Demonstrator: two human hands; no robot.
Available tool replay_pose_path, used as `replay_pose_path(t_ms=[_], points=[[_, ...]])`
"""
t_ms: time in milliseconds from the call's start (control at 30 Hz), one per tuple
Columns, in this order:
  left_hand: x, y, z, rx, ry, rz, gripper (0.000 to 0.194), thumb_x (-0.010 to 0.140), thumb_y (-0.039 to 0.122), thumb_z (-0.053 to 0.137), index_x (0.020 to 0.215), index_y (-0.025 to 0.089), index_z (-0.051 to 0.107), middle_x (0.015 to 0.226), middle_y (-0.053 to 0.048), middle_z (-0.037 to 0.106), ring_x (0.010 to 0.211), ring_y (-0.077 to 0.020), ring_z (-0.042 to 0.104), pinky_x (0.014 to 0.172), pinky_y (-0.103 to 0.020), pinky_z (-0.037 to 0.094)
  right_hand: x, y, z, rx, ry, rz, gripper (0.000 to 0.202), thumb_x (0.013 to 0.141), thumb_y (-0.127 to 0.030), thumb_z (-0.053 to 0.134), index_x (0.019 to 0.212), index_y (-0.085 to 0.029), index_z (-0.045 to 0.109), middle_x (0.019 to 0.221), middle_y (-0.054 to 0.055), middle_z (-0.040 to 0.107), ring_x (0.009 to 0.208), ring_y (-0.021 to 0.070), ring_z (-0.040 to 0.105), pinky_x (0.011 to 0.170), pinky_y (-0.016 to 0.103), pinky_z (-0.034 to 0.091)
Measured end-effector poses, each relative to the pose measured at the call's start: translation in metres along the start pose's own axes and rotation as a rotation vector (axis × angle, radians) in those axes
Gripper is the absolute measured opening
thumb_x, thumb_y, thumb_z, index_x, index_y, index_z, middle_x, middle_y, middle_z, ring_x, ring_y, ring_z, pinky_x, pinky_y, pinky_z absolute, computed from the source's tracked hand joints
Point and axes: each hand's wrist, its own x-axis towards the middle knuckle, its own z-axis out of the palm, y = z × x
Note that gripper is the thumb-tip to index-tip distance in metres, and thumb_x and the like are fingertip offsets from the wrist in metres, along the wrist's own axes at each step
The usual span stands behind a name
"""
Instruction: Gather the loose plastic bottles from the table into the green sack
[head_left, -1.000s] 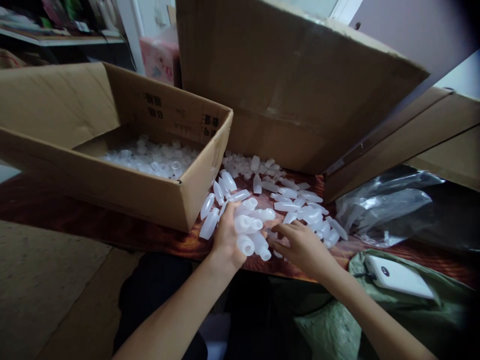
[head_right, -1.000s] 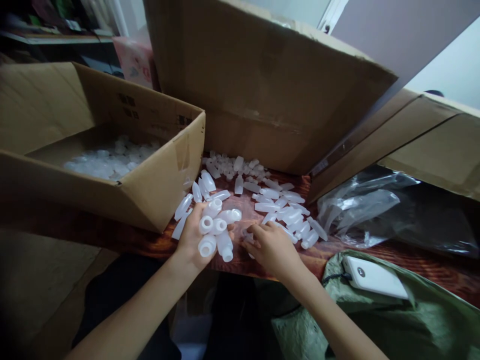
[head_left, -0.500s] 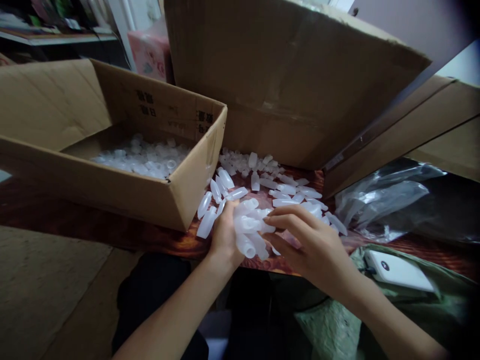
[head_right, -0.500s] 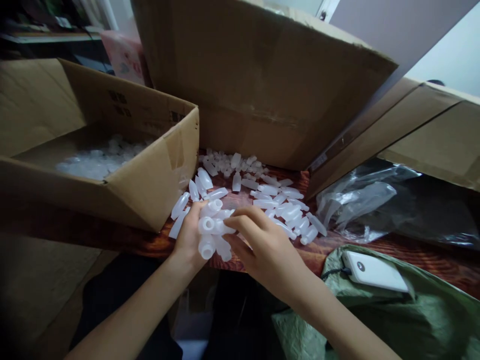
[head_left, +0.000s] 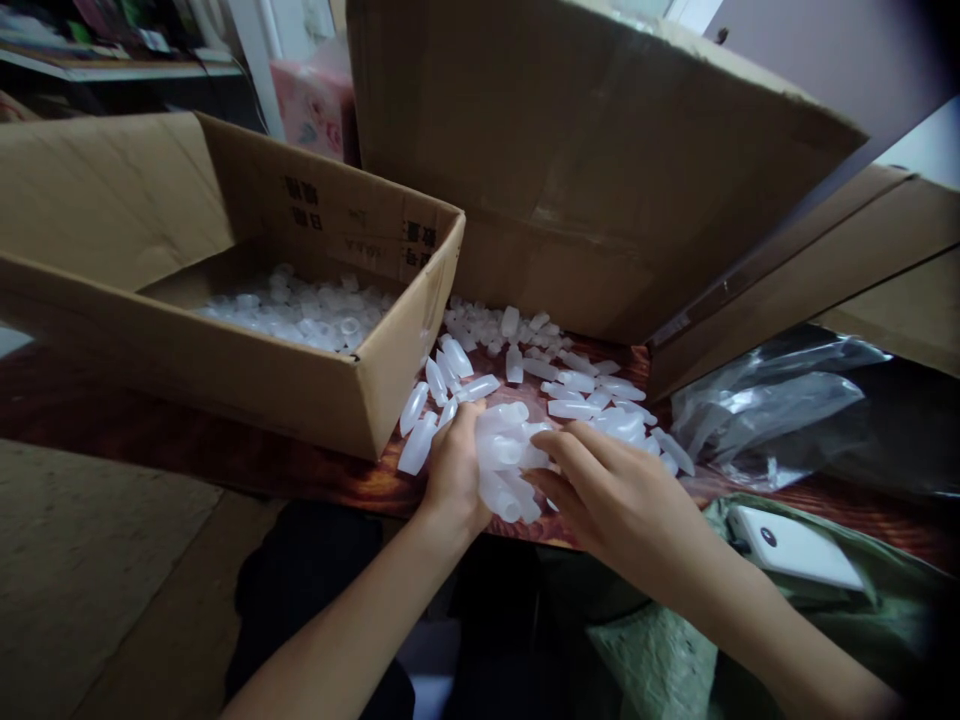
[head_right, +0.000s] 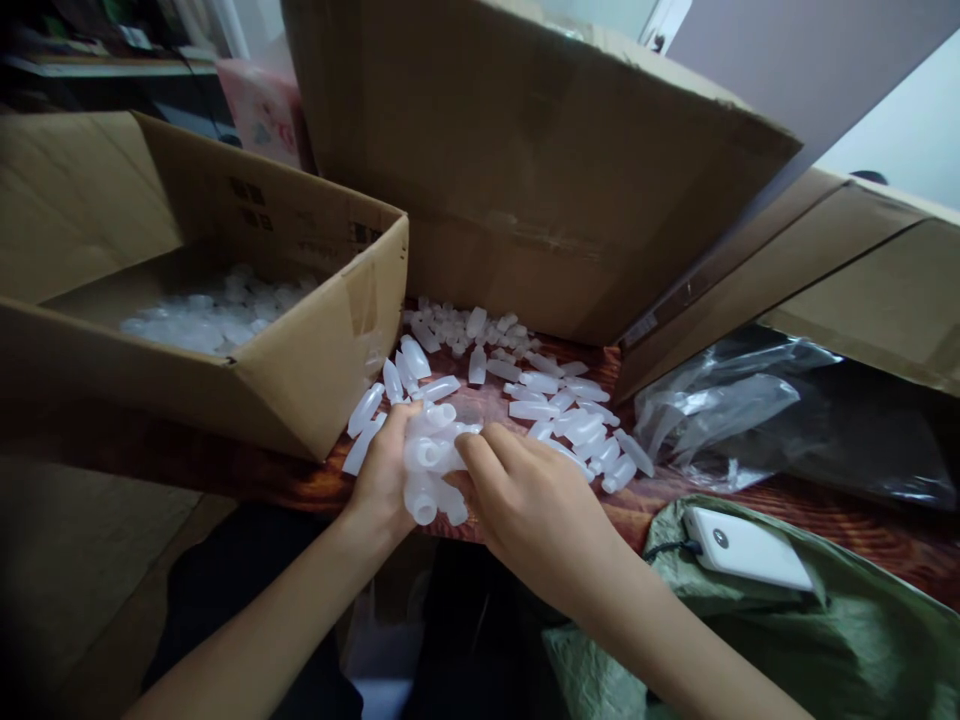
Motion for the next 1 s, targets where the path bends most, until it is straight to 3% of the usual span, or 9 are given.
replay_pose_path(t_ms=[100,233,400,533,667,800,933,1000], points=[[0.001,0.002,0.0,-0.025,-0.071,-0.039,0.019,0.077,0.028,0.054,0.063,0.018,0.045,0.051,0.003,0.05,0.043,-0.0095,0.045,0.042,-0.021,0.032,0.001,0.002,-0.004,0.075,-0.064,-0.043,0.019,0.092,-0.009,0.041,0.108,-0.014,0.051,0.102,0.011,0.057,0.08,0.0201,0.056,0.066,0.032,0.048],[0.003,0.001,-0.002,-0.048,-0.209,-0.15,0.021,0.077,0.027,0.053,0.06,0.018,0.045,0.049,0.003,0.047,0.04,-0.0094,0.043,0.039,-0.021,0.028,0.001,0.006,-0.009,0.041,-0.037,-0.143,0.027,0.089,-0.003,0.04,0.11,-0.015,0.052,0.112,0.011,0.058,0.093,0.0226,0.056,0.075,0.034,0.047],[0.003,-0.002,-0.001,0.008,-0.082,-0.09,0.021,0.076,0.026,0.054,0.061,0.019,0.042,0.05,0.004,0.045,0.041,-0.0087,0.041,0.04,-0.021,0.029,0.002,0.007,-0.007,-0.112,-0.014,-0.162,0.012,0.096,-0.019,0.047,0.099,-0.014,0.057,0.093,0.01,0.06,0.082,0.022,0.054,0.068,0.034,0.043],[0.004,-0.006,-0.002,0.062,-0.044,-0.136,0.017,0.074,0.03,0.055,0.066,0.018,0.047,0.056,0.001,0.051,0.046,-0.0116,0.048,0.044,-0.023,0.034,0.003,0.007,-0.01,-0.213,0.09,-0.151,0.024,0.096,-0.035,0.049,0.083,-0.016,0.057,0.078,0.007,0.054,0.069,0.0196,0.048,0.06,0.032,0.039],[0.006,-0.008,-0.004,0.048,-0.069,-0.111,0.019,0.072,0.032,0.058,0.066,0.018,0.046,0.055,0.002,0.05,0.045,-0.0112,0.046,0.044,-0.023,0.034,0.001,0.008,-0.013,-0.08,-0.031,-0.111,0.018,0.098,-0.027,0.043,0.097,-0.016,0.057,0.092,0.009,0.055,0.071,0.0171,0.051,0.058,0.029,0.039],[0.006,-0.009,-0.005,0.042,-0.053,-0.131,0.023,0.069,0.033,0.062,0.066,0.018,0.045,0.055,0.002,0.05,0.045,-0.0109,0.047,0.044,-0.022,0.034,-0.001,0.014,-0.01,-0.13,0.078,-0.115,0.026,0.097,-0.033,0.047,0.079,-0.018,0.056,0.072,0.003,0.051,0.058,0.0142,0.046,0.052,0.028,0.032],[0.005,-0.009,-0.004,0.007,-0.056,-0.125,0.025,0.069,0.034,0.064,0.067,0.018,0.044,0.054,0.003,0.049,0.044,-0.0097,0.046,0.045,-0.022,0.033,0.0,0.016,-0.009,-0.067,0.035,-0.112,0.023,0.099,-0.033,0.044,0.094,-0.016,0.059,0.082,0.005,0.055,0.06,0.0133,0.048,0.053,0.027,0.032],[0.004,-0.008,-0.002,-0.014,-0.048,-0.151,0.023,0.069,0.03,0.062,0.065,0.019,0.042,0.053,0.004,0.047,0.043,-0.0091,0.044,0.043,-0.021,0.031,0.0,0.015,-0.01,-0.101,0.09,-0.126,0.026,0.098,-0.029,0.047,0.077,-0.018,0.057,0.07,0.001,0.049,0.056,0.0128,0.043,0.053,0.028,0.029]])
